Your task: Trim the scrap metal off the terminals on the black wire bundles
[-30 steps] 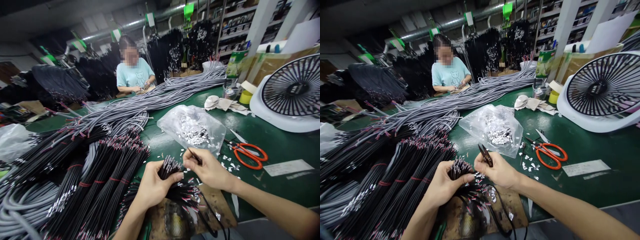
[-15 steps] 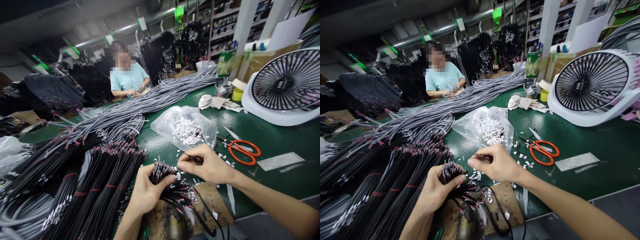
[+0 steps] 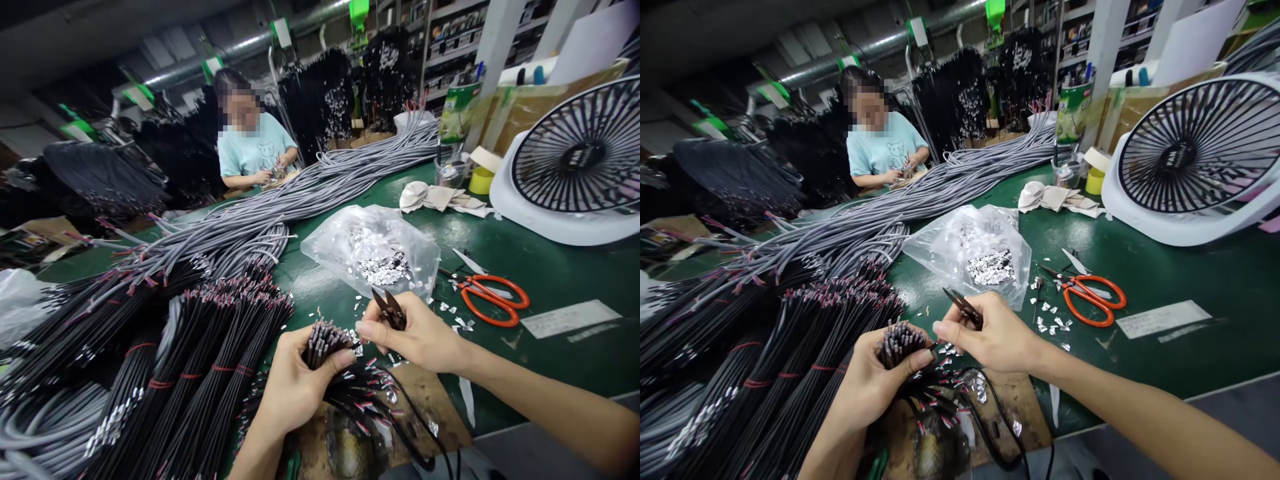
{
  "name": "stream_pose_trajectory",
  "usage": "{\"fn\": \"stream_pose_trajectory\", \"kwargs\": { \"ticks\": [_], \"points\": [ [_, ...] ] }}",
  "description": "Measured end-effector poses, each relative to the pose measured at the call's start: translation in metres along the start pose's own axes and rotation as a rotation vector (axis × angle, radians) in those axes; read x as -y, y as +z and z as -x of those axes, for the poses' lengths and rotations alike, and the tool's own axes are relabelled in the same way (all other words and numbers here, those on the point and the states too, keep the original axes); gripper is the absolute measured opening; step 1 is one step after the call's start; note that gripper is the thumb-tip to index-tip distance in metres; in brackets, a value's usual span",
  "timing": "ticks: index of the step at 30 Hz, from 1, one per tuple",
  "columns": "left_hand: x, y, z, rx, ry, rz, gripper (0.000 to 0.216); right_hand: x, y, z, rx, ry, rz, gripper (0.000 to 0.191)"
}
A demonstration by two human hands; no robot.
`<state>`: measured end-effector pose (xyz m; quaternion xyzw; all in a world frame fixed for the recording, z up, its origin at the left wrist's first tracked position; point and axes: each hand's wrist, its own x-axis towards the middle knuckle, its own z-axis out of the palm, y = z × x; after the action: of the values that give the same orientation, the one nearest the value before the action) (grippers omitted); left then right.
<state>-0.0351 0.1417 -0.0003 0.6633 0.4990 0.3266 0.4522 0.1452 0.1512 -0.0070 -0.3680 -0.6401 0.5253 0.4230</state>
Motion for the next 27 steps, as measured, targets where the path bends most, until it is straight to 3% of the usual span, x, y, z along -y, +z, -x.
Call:
{"fn": "stream_pose_trajectory", "kwargs": {
  "ticks": [9, 14, 19, 21, 24, 27],
  "points": [
    [0.001, 0.0, 0.0, 0.039, -0.021, 0.036, 0.027, 0.0, 0.002, 0.0, -0.016, 0.006, -0.022, 0.028],
    [0.0, -0.002, -0.001, 0.001, -0.019, 0.024, 0.028, 0.003, 0.001, 0.002, -0.002, 0.032, -0.039, 0.029],
    [0.0, -0.002, 0.0, -0.014, 0.015, -0.079, 0.025, 0.0, 0.001, 0.005, 0.23, 0.029, -0.099, 0.03],
    [0.002, -0.001, 0.001, -0.005, 0.017, -0.099, 0.026, -0.003, 0.002, 0.003, 0.175, 0.035, -0.105, 0.03],
    [0.004, 0.0, 0.002, 0.013, 0.021, -0.126, 0.025, -0.005, 0.003, 0.0, -0.02, 0.069, -0.065, 0.025],
    [0.004, 0.002, 0.002, 0.038, 0.045, -0.196, 0.022, -0.006, 0.004, 0.0, -0.022, 0.07, -0.023, 0.029]
  ]
}}
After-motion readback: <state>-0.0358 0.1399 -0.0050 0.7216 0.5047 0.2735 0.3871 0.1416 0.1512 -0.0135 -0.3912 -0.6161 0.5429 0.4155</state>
